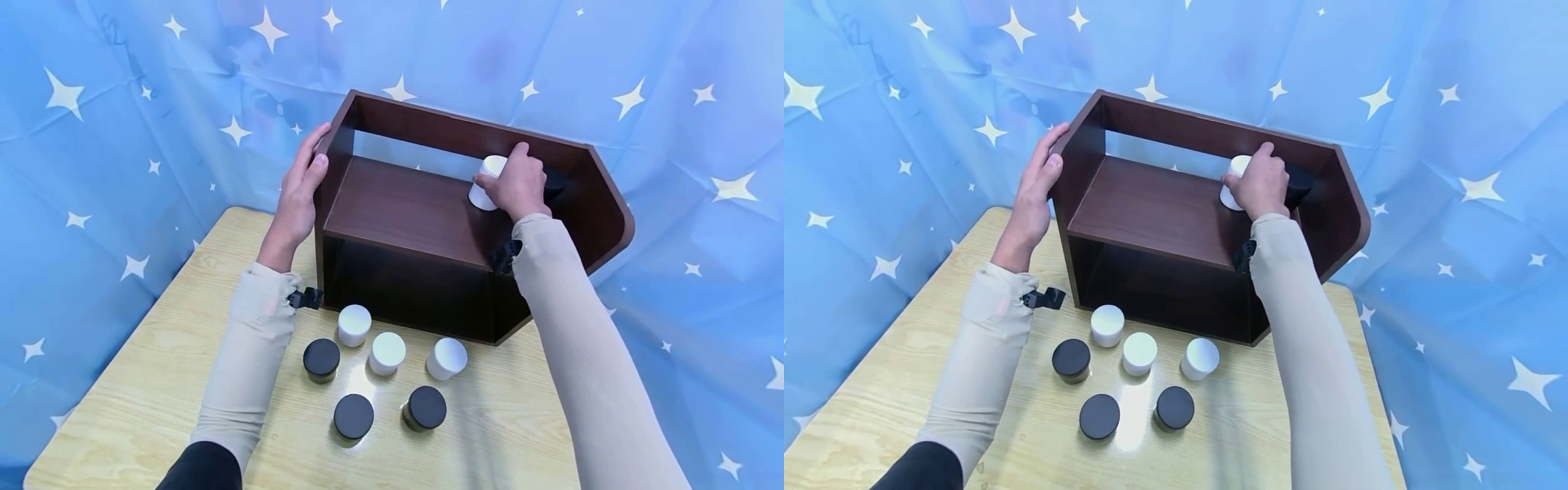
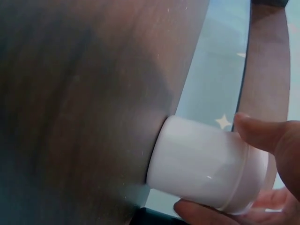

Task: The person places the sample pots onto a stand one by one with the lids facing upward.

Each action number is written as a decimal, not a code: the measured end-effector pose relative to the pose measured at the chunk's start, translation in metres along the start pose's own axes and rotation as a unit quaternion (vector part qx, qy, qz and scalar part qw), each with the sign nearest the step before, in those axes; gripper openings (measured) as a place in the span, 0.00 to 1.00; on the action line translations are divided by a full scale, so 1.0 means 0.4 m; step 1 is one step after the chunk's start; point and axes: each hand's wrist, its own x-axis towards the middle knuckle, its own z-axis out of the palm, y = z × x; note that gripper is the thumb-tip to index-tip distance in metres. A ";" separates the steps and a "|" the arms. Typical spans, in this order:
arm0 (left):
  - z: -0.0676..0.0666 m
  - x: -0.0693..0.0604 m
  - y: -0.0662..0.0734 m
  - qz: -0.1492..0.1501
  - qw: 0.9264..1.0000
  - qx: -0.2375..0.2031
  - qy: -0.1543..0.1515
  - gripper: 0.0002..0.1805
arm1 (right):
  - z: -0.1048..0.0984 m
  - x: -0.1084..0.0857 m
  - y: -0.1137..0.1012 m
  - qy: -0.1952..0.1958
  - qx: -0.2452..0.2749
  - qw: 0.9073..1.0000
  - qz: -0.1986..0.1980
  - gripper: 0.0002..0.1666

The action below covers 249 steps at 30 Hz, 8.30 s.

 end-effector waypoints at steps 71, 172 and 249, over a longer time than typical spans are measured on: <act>-0.003 -0.003 0.006 0.001 1.000 -0.011 -0.001 0.31 | -0.061 -0.374 0.198 -0.083 0.141 0.866 -0.472 0.44; 0.004 -0.007 0.001 0.017 1.000 -0.015 0.013 0.29 | 0.476 -0.439 0.491 -0.147 0.227 0.949 -0.161 0.43; 0.006 -0.007 0.002 0.015 0.999 -0.021 0.020 0.30 | 0.063 -0.432 0.326 -0.049 0.148 0.942 -0.296 0.43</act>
